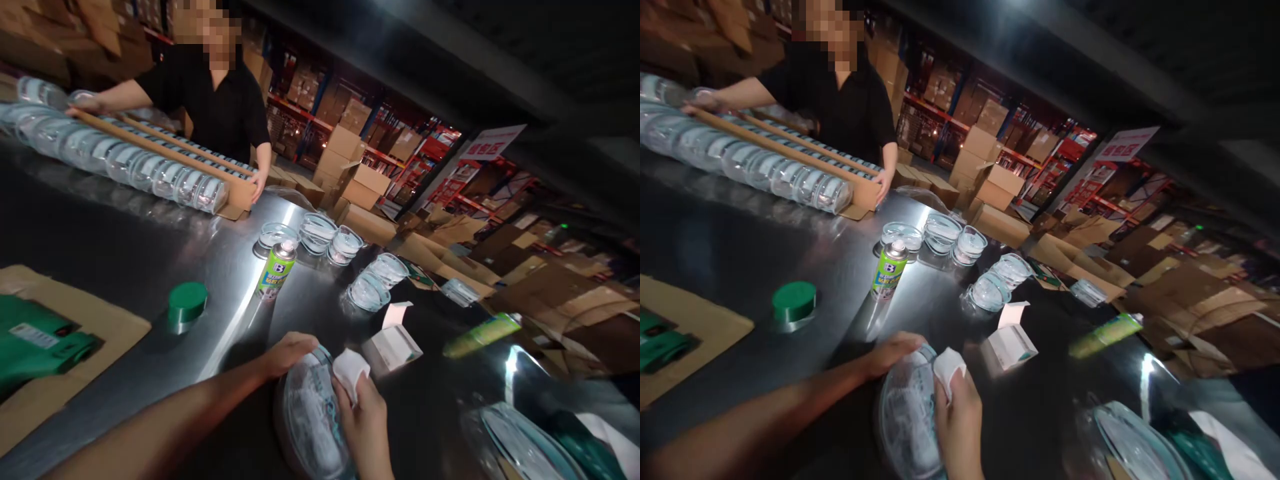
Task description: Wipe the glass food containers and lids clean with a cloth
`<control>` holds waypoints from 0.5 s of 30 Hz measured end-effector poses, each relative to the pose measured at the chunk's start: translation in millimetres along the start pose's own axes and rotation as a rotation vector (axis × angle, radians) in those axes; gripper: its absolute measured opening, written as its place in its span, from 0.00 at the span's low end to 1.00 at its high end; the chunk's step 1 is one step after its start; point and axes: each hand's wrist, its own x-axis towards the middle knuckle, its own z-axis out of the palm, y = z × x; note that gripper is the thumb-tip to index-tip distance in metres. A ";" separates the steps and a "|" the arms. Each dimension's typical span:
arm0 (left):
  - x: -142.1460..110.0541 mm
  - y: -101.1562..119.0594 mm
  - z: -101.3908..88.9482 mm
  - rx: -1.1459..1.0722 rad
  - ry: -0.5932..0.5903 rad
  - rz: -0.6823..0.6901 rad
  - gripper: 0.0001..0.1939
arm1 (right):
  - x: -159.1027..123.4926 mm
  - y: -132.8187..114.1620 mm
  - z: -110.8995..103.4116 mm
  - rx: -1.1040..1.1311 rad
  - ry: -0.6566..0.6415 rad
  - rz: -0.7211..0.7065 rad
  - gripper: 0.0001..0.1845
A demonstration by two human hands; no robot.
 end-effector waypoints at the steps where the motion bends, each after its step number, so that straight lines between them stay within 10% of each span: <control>1: -0.3 0.5 1.3 0.003 -0.021 0.004 0.26 | 0.1 -0.5 -0.1 -0.042 -0.006 -0.042 0.08; 15: -0.4 1.4 5.8 0.086 -0.040 0.077 0.21 | 1.9 -14.6 0.2 -0.164 -0.028 -0.100 0.08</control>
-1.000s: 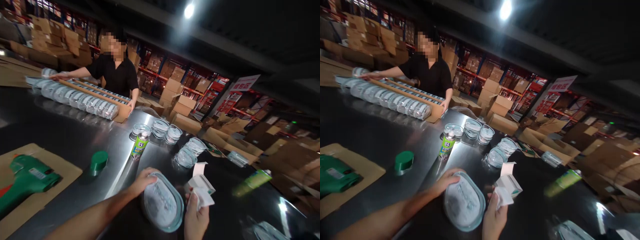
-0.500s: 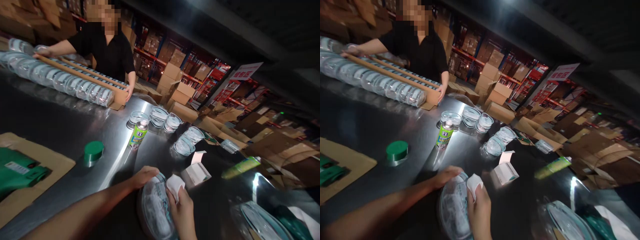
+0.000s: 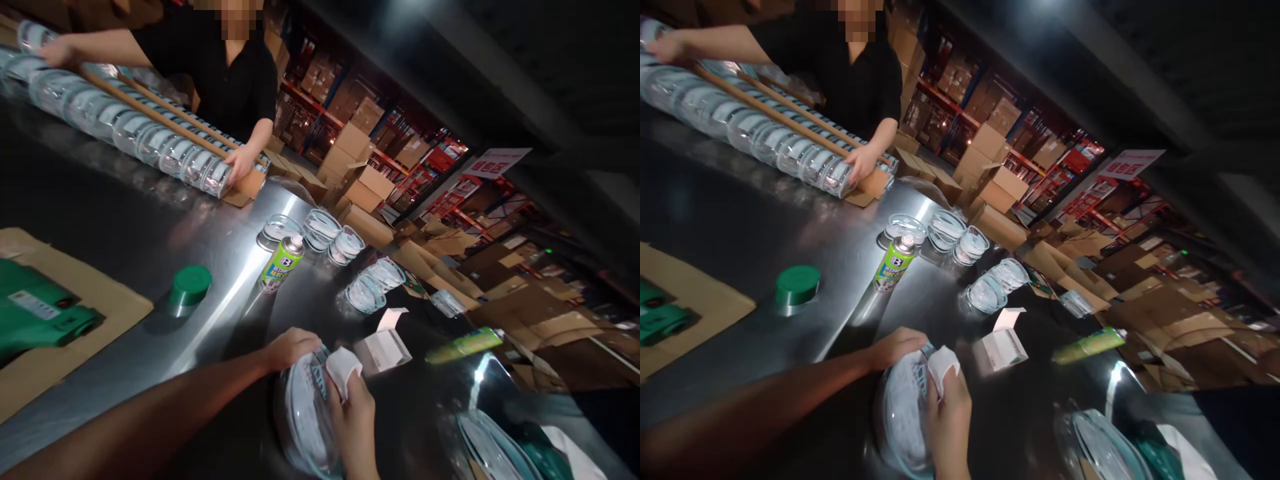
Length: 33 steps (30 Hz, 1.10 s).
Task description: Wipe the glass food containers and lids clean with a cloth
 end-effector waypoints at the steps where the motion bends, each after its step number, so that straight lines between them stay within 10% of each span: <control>1: -0.3 -0.7 0.0 -0.001 -0.002 -0.003 0.20 | 0.3 0.7 -0.1 -0.005 0.006 0.003 0.08; 33: 3.2 -6.8 -1.2 0.100 -0.048 -0.035 0.17 | 7.5 5.9 -4.8 -0.006 -0.091 -0.040 0.06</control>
